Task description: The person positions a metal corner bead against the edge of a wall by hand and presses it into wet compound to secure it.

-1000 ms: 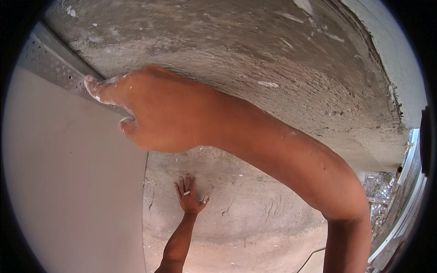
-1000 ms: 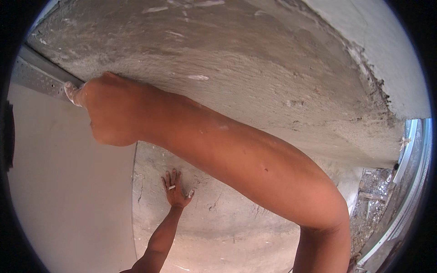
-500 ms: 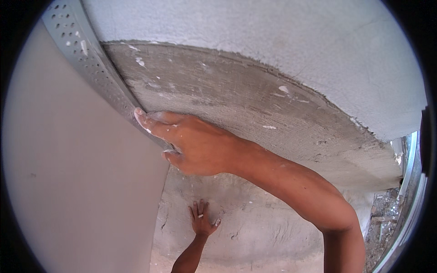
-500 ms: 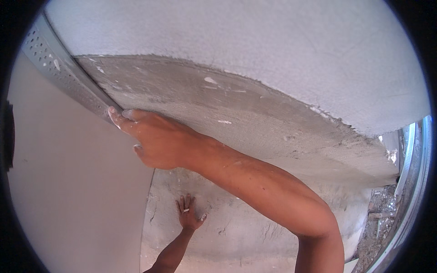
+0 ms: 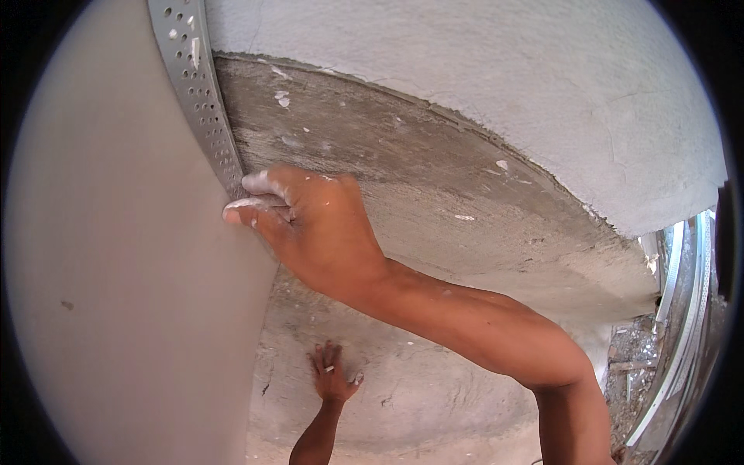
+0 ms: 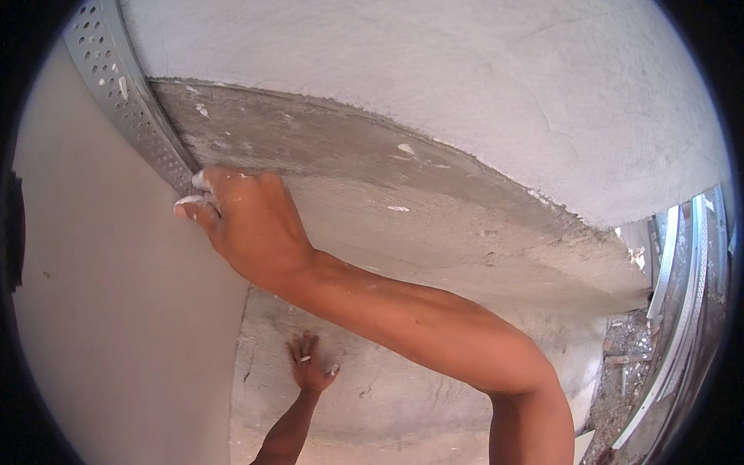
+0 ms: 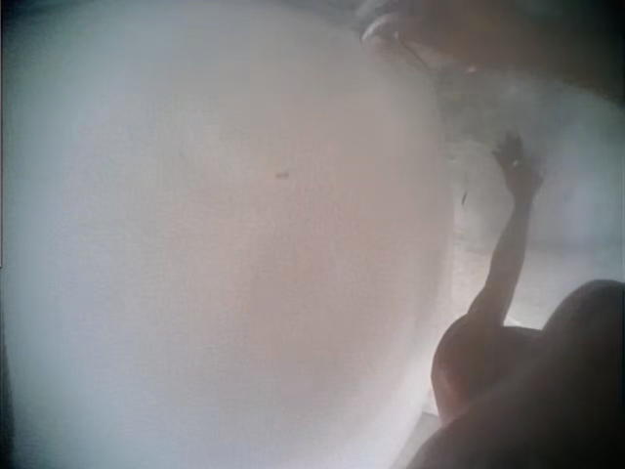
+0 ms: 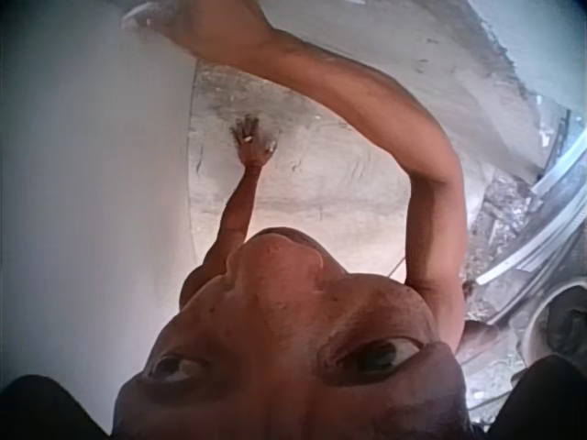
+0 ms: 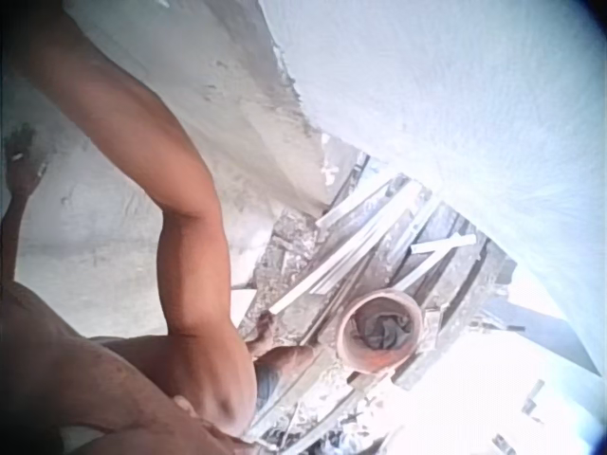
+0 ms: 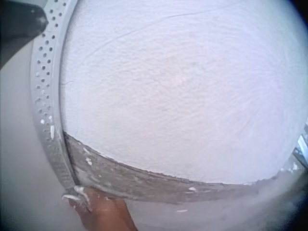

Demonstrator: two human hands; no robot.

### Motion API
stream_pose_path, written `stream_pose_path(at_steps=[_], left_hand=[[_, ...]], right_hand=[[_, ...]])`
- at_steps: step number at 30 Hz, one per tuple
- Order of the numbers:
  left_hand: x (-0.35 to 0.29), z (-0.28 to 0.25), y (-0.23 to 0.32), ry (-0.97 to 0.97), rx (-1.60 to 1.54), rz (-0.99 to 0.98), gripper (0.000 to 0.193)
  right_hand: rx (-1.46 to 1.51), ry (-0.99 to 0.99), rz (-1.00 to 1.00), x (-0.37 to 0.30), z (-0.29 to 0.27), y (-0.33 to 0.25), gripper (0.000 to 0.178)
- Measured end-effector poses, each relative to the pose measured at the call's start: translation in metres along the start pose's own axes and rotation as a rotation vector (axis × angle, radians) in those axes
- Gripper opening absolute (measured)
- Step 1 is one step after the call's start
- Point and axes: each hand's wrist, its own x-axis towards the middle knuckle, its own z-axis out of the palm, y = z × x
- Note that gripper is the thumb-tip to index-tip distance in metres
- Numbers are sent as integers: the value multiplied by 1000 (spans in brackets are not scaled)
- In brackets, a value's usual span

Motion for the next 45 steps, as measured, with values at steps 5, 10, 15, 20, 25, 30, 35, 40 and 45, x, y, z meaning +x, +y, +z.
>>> stream_pose_path(at_steps=[5,10,15,20,25,30,35,40,45], left_hand=[[-1,-3,-1,-31,45,3,103],[-7,-3,-1,-43,35,-6,100],[-7,-5,0,-40,66,7,100],[-5,-1,0,-14,12,23,102],[-3,13,-12,-43,8,2,102],[0,5,-11,41,-68,39,108],[-2,14,-11,72,-83,57,105],[-2,14,-11,86,-87,77,100],[0,15,-15,94,-92,75,99]], right_hand=[[52,199,-151,0,12,5,33],[-34,34,65,2,0,-19,29],[-109,76,30,-7,8,-20,35],[-115,190,-135,-8,22,5,38],[-202,278,-272,-12,37,34,40],[-163,395,-431,-12,48,46,42],[-178,379,-488,-16,52,68,43],[-295,396,-543,-20,57,79,43],[-232,484,-616,-21,64,80,42]])
